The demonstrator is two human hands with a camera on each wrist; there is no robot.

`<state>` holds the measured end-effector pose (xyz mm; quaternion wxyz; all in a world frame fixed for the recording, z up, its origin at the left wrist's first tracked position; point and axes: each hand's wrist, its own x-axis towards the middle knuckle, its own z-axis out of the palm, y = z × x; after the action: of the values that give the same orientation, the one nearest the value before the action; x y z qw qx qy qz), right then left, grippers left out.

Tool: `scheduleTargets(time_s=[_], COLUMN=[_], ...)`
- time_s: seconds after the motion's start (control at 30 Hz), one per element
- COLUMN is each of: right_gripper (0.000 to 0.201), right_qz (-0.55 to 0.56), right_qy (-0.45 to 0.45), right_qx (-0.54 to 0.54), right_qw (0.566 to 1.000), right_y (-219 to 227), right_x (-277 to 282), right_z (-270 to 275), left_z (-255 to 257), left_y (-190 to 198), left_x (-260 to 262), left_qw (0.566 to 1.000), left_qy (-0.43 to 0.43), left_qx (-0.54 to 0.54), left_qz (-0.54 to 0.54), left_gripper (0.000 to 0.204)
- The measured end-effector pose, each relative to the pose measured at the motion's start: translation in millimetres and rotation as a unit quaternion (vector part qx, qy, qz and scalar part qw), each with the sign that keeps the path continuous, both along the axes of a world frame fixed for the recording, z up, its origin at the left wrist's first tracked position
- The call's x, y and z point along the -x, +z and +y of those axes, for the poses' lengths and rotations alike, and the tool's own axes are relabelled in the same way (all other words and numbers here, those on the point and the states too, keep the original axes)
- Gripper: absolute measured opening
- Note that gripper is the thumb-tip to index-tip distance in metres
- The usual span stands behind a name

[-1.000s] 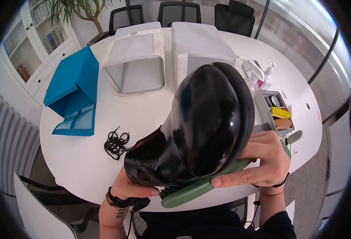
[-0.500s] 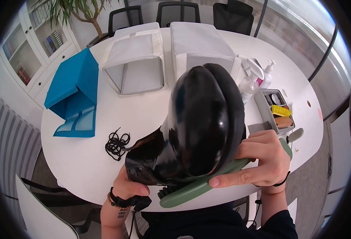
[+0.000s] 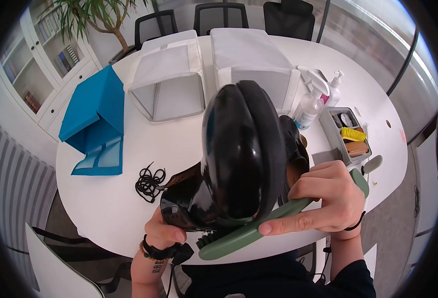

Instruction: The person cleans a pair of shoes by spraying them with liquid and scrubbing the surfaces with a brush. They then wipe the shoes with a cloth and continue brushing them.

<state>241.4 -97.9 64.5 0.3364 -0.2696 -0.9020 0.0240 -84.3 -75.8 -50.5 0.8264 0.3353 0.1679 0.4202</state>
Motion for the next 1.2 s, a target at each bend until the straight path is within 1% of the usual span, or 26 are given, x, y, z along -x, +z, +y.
scheduleTargets(time_s=[0.07,0.27,0.3,0.37,0.7,0.77,0.87,1.0,1.07,1.2], right_gripper=[0.050,0.050,0.050,0.050,0.049,0.049,0.049,0.048,0.048,0.049], right_qz=[0.002,-0.005,-0.005,0.003,0.002,0.001,0.000,-0.001,0.004,0.004], right_qy=[0.004,0.007,0.007,0.005,0.007,0.001,0.002,0.002,0.004,0.004], right_qx=[0.003,0.001,0.001,0.001,0.005,0.007,0.009,0.009,0.009,0.009], right_qw=[1.000,1.000,1.000,1.000,1.000,1.000,1.000,1.000,1.000,1.000], right_y=[0,0,-1,-2,0,0,0,0,-1,-1], right_x=[0,-1,-1,0,1,1,1,1,1,1], right_z=[0,0,0,0,-1,-1,-2,-1,-1,-1], left_z=[2,2,3,5,5,8,5,4,1,3], left_y=[-5,-3,-4,-7,-8,-12,-8,-8,0,-5], left_x=[2,-2,-3,-2,-3,-3,-4,-2,-3,-2], left_qw=[0.999,0.999,0.999,0.996,0.995,0.988,0.993,0.995,0.999,0.999], left_qy=[-0.032,-0.009,-0.009,-0.027,-0.024,-0.052,-0.036,-0.033,0.003,-0.008], left_qx=[-0.008,-0.011,-0.011,-0.025,-0.008,-0.064,-0.038,-0.035,0.009,0.000], left_qz=[-0.041,-0.044,-0.044,-0.078,-0.094,-0.127,-0.105,-0.090,-0.039,-0.045], left_gripper=[0.103,0.103,0.103,0.103,0.102,0.101,0.100,0.101,0.103,0.105])
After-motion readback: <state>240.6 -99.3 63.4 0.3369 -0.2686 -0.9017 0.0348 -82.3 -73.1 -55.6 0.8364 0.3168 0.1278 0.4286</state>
